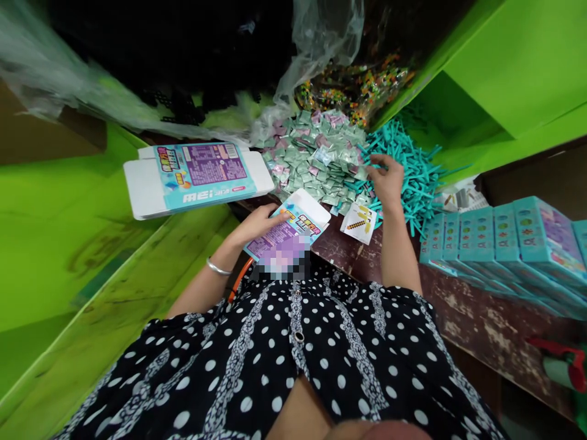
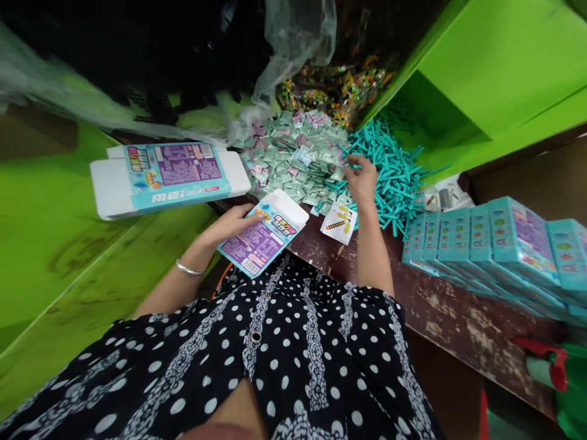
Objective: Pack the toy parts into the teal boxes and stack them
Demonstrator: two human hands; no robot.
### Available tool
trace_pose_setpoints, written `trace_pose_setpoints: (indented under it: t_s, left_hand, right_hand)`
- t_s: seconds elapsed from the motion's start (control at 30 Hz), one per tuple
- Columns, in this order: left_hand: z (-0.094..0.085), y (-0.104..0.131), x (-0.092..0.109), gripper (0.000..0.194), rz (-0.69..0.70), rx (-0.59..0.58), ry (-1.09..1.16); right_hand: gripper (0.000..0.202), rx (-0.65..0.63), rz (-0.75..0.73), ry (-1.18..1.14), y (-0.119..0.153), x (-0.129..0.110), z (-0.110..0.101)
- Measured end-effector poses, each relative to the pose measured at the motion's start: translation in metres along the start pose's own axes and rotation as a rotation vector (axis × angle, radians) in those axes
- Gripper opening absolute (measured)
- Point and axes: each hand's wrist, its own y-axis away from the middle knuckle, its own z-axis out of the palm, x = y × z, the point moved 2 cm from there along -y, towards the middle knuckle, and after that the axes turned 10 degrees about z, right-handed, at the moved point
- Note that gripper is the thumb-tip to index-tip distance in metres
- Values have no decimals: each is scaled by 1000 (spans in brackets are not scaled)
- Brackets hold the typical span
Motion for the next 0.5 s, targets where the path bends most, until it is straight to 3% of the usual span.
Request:
trace_pose_setpoints:
  t_s: [0.2, 0.27, 0.33, 0.4, 0.5]
  left_hand:
    - [7, -2, 5, 89, -42, -56, 210]
    - [10, -3, 6, 90, -43, -86, 298]
    - [13, -3, 5, 92, -57, -87, 344]
    - [14, -4, 2, 92, -68, -70, 350]
    - [16, -9, -1, 87, -55, -60, 312]
  right_hand:
    - [23, -350, -321, 81, 107, -39, 63]
    - [20, -403, -376, 104, 116, -41, 63]
    - [16, -247, -286, 174, 93, -31, 38]
    - [16, 90, -68, 323, 51, -10, -5]
    - [15, 285, 126, 422, -7, 22, -58]
